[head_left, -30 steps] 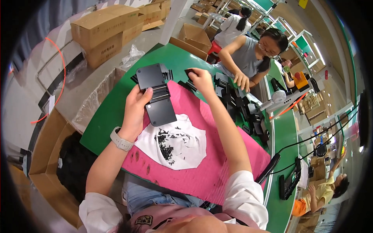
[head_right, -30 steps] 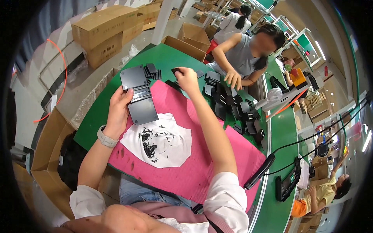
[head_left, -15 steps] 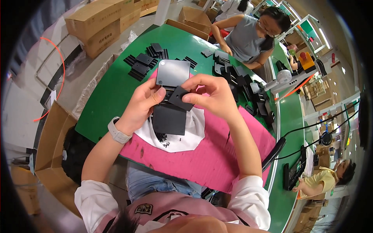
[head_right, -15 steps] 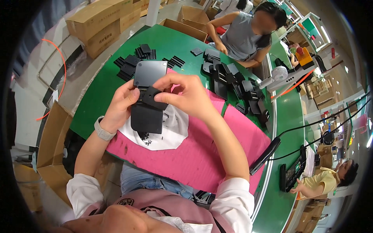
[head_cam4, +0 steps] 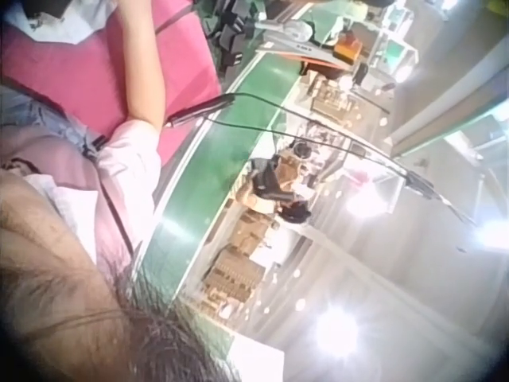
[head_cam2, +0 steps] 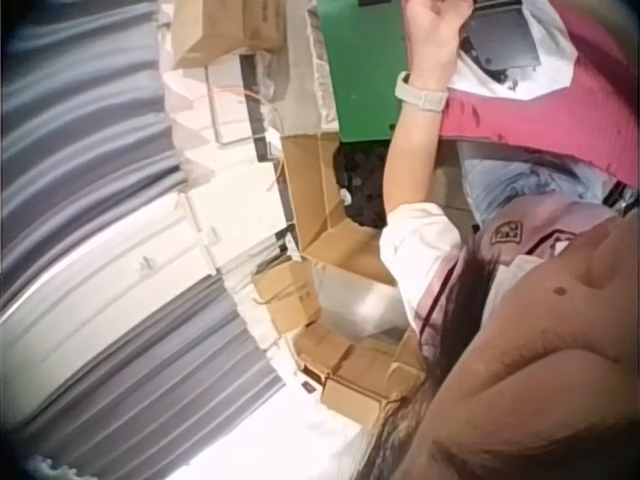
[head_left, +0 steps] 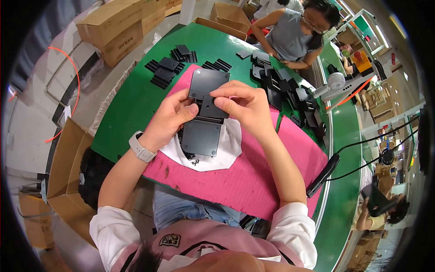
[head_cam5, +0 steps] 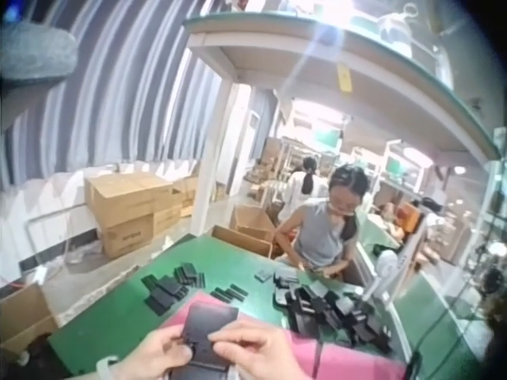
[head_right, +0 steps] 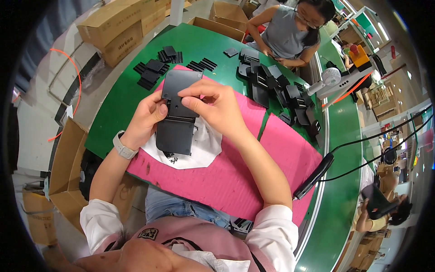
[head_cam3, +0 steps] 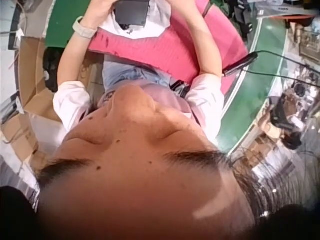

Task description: The recorder is using an electric screwdriver to assemble small plastic components at a factory workbench.

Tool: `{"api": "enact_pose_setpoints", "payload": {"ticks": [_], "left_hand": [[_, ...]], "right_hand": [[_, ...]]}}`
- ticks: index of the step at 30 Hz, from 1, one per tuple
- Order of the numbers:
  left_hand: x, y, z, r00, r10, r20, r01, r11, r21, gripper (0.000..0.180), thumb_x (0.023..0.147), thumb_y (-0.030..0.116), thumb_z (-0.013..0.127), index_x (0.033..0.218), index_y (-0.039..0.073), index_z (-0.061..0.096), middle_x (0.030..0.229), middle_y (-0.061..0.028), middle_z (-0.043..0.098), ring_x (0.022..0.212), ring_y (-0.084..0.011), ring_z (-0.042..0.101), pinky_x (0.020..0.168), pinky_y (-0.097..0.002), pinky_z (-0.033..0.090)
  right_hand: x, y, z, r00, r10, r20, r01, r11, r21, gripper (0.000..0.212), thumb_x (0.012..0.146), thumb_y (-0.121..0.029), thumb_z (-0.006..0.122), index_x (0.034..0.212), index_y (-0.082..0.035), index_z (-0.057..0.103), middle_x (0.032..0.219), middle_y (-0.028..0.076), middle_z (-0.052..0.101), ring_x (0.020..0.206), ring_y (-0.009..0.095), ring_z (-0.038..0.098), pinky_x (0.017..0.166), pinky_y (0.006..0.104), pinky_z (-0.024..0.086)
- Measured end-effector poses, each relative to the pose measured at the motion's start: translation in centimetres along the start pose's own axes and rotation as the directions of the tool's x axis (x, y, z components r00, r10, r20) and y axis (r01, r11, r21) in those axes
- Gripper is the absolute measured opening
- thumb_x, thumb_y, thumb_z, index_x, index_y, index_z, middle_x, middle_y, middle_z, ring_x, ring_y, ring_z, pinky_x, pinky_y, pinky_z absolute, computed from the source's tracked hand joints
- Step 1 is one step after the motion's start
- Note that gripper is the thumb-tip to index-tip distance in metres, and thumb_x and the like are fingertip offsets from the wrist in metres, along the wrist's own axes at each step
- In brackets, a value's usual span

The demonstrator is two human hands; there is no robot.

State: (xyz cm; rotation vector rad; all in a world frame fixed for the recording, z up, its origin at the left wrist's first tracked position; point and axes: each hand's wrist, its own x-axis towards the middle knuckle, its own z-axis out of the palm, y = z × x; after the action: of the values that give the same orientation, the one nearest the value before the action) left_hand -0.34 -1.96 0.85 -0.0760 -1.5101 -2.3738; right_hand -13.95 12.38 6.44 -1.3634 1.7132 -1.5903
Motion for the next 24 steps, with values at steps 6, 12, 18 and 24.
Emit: {"api": "enact_pose_setpoints", "payload": {"ticks": [6,12,18,24], "left_hand": [[-0.3,-0.1,0.0,0.999,0.007,-0.035,-0.006,1.000,0.027,0.051,0.088,0.024,0.066,0.126,-0.003,0.046,0.116,-0.0101,0.056,0.103,-0.0145,0.056,0.089,-0.0281,0.046],[-0.4,-0.1,-0.2,0.997,-0.076,0.007,0.076,0.997,0.009,0.046,0.089,0.019,0.063,0.125,-0.003,0.045,0.117,-0.0104,0.056,0.104,-0.0142,0.056,0.090,-0.0294,0.046],[-0.9,-0.2,1.6,0.990,-0.013,0.138,-0.007,0.989,0.146,0.043,0.090,0.014,0.060,0.126,-0.003,0.046,0.112,-0.0085,0.058,0.099,-0.0154,0.057,0.084,-0.0280,0.048],[-0.7,1.7,0.0,0.944,0.268,0.192,-0.305,0.490,0.816,0.017,0.080,0.005,0.064,0.096,0.001,0.065,0.087,-0.0088,0.061,0.078,-0.0187,0.058,0.066,-0.0287,0.046]], "right_hand": [[-0.3,1.6,1.6,0.973,-0.229,-0.021,0.211,0.927,-0.310,0.014,0.075,-0.007,0.071,0.088,-0.003,0.069,0.087,0.006,0.056,0.078,0.017,0.057,0.067,0.0286,0.047],[-1.2,0.1,2.3,0.949,-0.286,-0.134,0.160,0.800,-0.578,0.047,0.072,-0.015,0.074,0.113,-0.002,0.054,0.093,0.011,0.051,0.081,0.025,0.056,0.071,0.0342,0.048],[-4.2,0.2,-0.2,0.941,0.331,-0.073,-0.328,0.944,0.039,0.066,0.080,-0.021,0.072,0.131,0.004,0.040,0.090,0.008,0.062,0.074,0.012,0.058,0.063,0.0253,0.047],[-11.2,1.1,-7.3,0.851,0.489,-0.191,-0.459,0.870,0.183,0.051,0.087,-0.024,0.063,0.126,0.005,0.048,0.087,0.004,0.064,0.070,0.007,0.058,0.057,0.0191,0.045]]}}
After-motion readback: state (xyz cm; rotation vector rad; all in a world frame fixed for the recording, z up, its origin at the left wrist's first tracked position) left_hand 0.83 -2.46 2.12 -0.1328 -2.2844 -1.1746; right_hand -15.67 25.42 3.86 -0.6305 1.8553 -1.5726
